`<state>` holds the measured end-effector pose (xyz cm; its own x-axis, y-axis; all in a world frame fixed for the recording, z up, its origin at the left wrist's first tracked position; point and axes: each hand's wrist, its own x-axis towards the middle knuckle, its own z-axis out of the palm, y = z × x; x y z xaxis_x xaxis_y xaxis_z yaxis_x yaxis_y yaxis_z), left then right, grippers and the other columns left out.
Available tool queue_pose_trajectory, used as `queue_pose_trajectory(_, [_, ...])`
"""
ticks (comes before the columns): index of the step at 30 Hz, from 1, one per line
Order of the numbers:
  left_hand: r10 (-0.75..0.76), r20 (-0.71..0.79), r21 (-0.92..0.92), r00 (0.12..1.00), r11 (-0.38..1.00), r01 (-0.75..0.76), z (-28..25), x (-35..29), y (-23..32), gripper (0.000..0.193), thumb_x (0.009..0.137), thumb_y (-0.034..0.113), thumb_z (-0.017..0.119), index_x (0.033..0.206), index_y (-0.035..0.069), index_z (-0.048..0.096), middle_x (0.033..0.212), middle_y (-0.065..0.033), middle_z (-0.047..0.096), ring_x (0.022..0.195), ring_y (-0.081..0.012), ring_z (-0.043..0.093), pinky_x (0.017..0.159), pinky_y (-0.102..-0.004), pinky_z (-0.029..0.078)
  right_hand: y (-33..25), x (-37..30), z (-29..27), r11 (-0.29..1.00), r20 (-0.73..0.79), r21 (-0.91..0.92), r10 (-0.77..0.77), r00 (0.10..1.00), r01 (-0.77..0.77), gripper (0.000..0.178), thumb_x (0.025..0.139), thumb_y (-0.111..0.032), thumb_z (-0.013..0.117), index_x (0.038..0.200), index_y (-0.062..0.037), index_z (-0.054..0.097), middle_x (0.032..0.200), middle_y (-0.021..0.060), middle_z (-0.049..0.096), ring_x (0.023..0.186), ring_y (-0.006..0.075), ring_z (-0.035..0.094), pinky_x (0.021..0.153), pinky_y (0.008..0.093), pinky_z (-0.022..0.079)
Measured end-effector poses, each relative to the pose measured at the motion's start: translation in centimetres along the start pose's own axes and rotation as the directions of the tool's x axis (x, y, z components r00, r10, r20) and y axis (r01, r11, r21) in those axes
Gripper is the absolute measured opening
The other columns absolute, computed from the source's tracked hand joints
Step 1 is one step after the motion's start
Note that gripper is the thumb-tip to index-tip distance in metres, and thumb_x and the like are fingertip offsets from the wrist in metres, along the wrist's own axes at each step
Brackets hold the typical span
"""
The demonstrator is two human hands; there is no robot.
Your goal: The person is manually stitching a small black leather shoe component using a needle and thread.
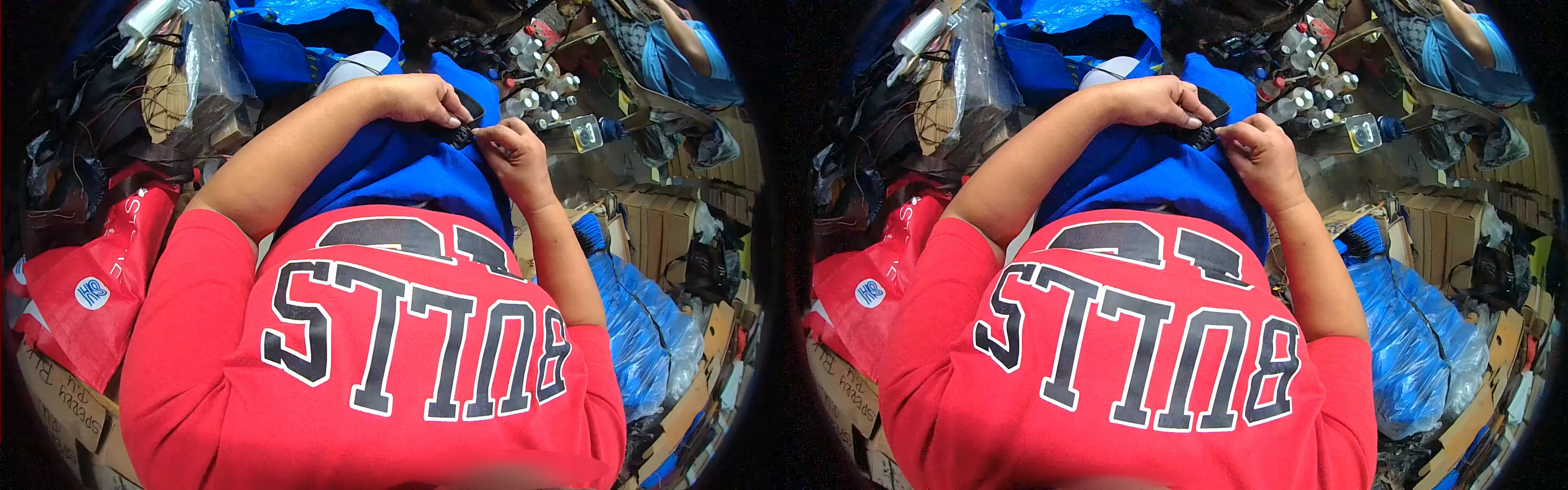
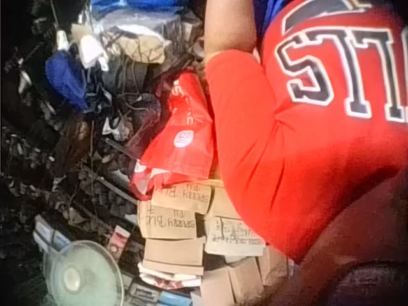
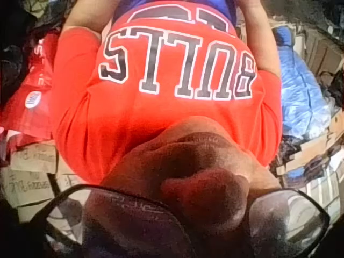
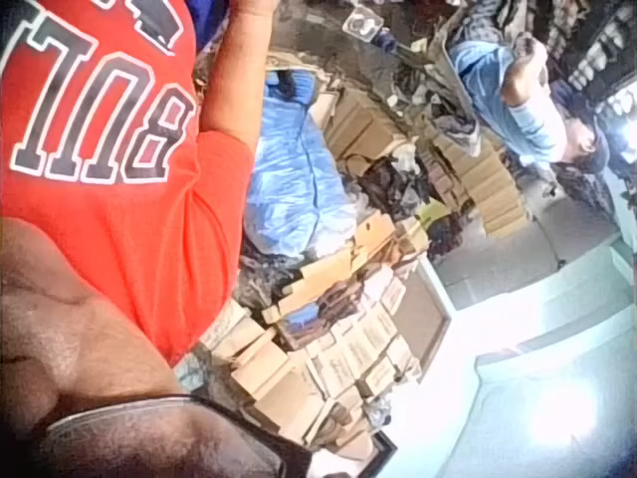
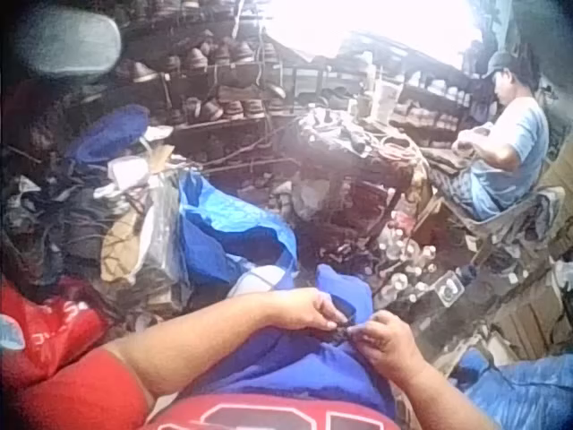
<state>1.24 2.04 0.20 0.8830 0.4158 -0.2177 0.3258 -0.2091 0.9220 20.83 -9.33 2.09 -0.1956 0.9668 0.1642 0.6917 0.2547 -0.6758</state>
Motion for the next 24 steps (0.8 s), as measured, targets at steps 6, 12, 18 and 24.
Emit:
queue_pose_trajectory(6, [0.044, 0.088, 0.158, 0.995, 0.986, -0.058, -0.5, 0.2, -0.3, 0.034, 0.081, 0.008, 0.062, 0.115, 0.01, 0.063, 0.097, -0.0077, 0.06, 0.091, -0.0174, 0.054, 0.084, -0.0287, 0.041, -3.9, 1.8, -1.2, 0.822, 0.244, -0.521, -0.113, 0.963, 0.228, 0.014, 0.075, -0.005, 0.059, 0.085, -0.0087, 0.068, 0.084, 0.0123, 0.057, 0.08, 0.032, 0.059, 0.07, 0.0384, 0.047])
queue_pose_trajectory(12, [-0.105, -0.019, 0.096, 0.994, 0.99, 0.107, -0.4, 0.8, 0.9, 0.032, 0.075, 0.005, 0.065, 0.107, 0.007, 0.065, 0.082, -0.005, 0.067, 0.068, -0.0143, 0.059, 0.068, -0.0312, 0.048, -1.2, 4.1, -0.9, 0.908, 0.399, -0.387, 0.007, 0.917, 0.161, 0.012, 0.076, -0.007, 0.06, 0.084, -0.0085, 0.069, 0.086, 0.0159, 0.06, 0.084, 0.0346, 0.06, 0.073, 0.0393, 0.048])
queue_pose_trajectory(18, [0.357, -0.471, 0.55, 0.806, 0.834, -0.047, 0.5, -1.2, -1.4, 0.028, 0.074, 0.012, 0.069, 0.101, 0.007, 0.066, 0.087, -0.0083, 0.066, 0.082, -0.0238, 0.063, 0.073, -0.0337, 0.048, 2.3, 3.4, -2.1, 0.784, 0.429, 0.434, 0.252, 0.867, -0.443, 0.02, 0.082, -0.02, 0.065, 0.098, -0.0084, 0.069, 0.085, 0.006, 0.064, 0.078, 0.0112, 0.057, 0.073, 0.0257, 0.046])
queue_pose_trajectory(24, [0.045, -0.415, 0.499, 0.909, 0.846, 0.187, -0.9, -8.2, -0.3, 0.023, 0.076, 0.012, 0.066, 0.098, 0.006, 0.065, 0.088, -0.0136, 0.064, 0.08, -0.0258, 0.063, 0.073, -0.0327, 0.049, 2.1, 0.8, -0.5, 0.993, 0.246, 0.103, 0.03, 0.969, -0.057, 0.025, 0.071, -0.023, 0.076, 0.084, -0.0057, 0.063, 0.085, 0.0031, 0.054, 0.08, 0.0157, 0.05, 0.071, 0.0278, 0.043])
